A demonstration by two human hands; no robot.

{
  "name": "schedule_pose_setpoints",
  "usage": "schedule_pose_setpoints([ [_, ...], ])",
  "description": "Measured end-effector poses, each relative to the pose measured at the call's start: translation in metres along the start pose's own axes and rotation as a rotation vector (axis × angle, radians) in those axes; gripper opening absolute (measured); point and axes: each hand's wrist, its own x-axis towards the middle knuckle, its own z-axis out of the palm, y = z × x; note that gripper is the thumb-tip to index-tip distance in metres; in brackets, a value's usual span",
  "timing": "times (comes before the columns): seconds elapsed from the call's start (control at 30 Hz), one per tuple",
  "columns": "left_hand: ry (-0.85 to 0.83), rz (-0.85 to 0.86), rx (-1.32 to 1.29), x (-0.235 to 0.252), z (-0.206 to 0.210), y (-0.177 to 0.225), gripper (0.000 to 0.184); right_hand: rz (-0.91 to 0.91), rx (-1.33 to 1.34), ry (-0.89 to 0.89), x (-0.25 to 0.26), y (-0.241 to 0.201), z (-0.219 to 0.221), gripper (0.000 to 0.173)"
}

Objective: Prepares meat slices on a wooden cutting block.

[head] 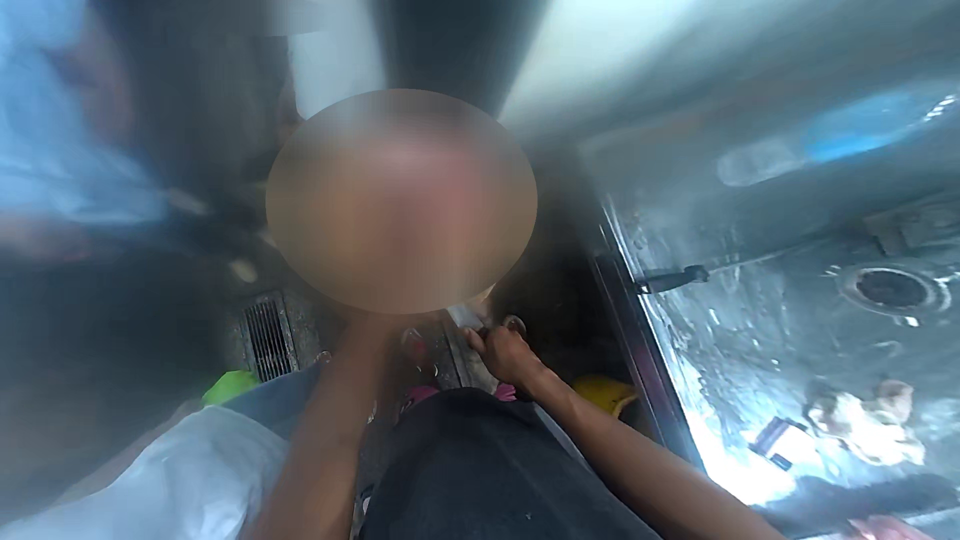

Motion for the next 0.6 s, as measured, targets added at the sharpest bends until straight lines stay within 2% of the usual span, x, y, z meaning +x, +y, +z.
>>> schedule_pose_setpoints([
  [0.23,0.018,-0.006,-0.008,0.006,0.012,-0.003,0.088,-0.123,0.055,-0.072,0.028,-0.046,-0.027,0.074],
  [0.43,0.060,0.012,-0.015,0.003,0.009,-0.002,0.087,-0.140,0.042,-0.099,0.026,-0.036,-0.022,0.074],
  [0.6,0.025,0.003,-0.024,0.001,0.000,0.002,0.088,-0.190,0.026,-0.115,0.035,-0.066,-0.027,0.074],
])
